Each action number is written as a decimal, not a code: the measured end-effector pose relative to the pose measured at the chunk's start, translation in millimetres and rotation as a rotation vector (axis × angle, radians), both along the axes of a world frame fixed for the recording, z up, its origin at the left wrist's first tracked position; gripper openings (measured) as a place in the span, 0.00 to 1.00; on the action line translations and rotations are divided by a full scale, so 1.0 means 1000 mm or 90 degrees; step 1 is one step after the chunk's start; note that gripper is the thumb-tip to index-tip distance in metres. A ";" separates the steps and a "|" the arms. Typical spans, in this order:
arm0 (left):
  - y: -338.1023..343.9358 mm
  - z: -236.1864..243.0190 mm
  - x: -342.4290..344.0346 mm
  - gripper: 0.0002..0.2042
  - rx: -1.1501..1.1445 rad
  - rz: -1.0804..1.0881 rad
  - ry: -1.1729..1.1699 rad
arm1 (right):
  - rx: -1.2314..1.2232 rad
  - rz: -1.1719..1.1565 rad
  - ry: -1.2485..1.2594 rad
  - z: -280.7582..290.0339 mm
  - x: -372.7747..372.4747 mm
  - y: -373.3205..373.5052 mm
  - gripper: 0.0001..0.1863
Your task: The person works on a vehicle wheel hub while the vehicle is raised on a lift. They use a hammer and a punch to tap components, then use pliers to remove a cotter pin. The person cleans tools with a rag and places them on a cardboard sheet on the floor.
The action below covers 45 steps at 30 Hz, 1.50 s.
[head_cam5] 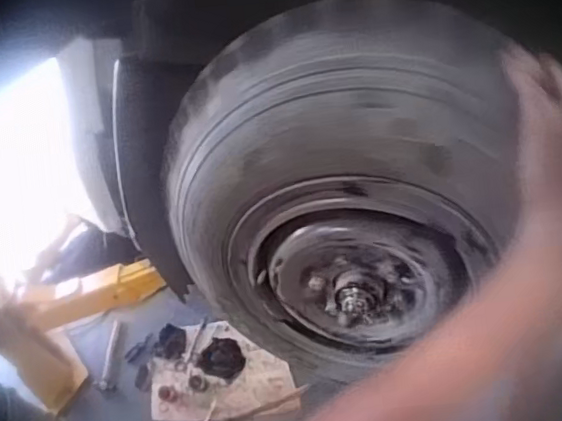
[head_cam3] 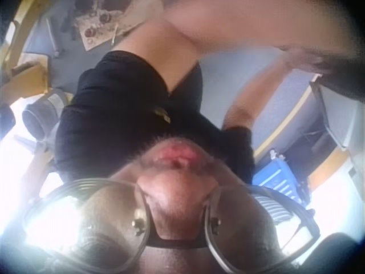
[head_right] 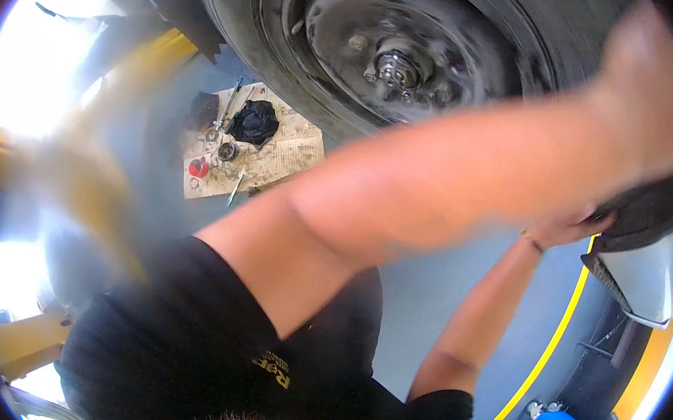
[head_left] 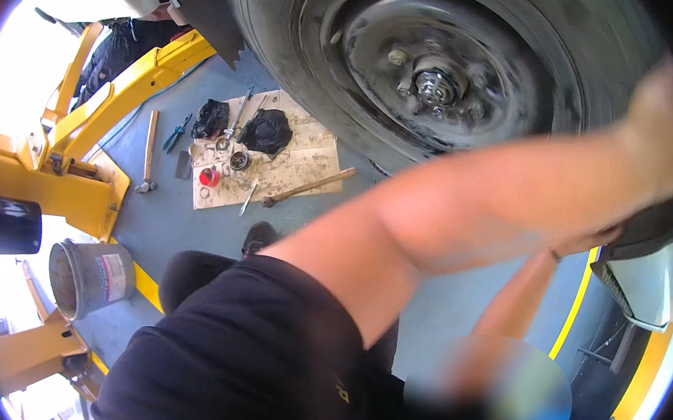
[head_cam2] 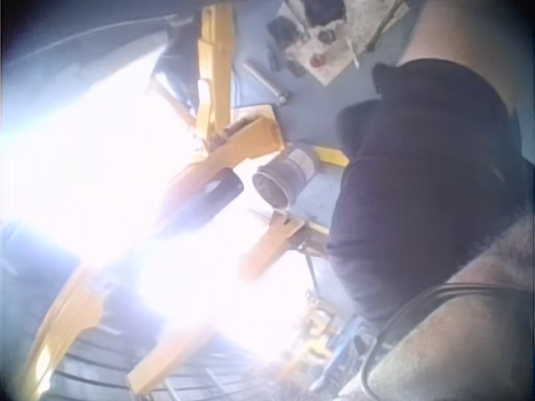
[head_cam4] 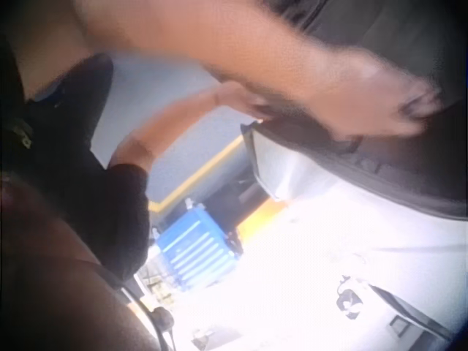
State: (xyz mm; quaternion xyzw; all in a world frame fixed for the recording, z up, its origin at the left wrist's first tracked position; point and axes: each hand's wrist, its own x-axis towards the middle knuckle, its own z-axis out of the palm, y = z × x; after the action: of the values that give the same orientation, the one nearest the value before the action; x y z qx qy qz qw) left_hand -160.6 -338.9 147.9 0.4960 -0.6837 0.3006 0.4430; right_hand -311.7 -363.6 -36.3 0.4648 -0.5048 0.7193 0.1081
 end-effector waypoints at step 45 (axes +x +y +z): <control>0.238 -0.580 0.320 0.23 0.996 0.149 0.359 | 0.782 0.469 1.027 -0.389 0.148 0.111 0.21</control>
State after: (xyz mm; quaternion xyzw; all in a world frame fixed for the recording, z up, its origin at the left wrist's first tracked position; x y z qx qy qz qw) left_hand 159.7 -100.6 -432.1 0.7844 -0.5028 -0.3515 0.0919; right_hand -163.5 -252.6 -425.3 0.9000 -0.3882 -0.1869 -0.0662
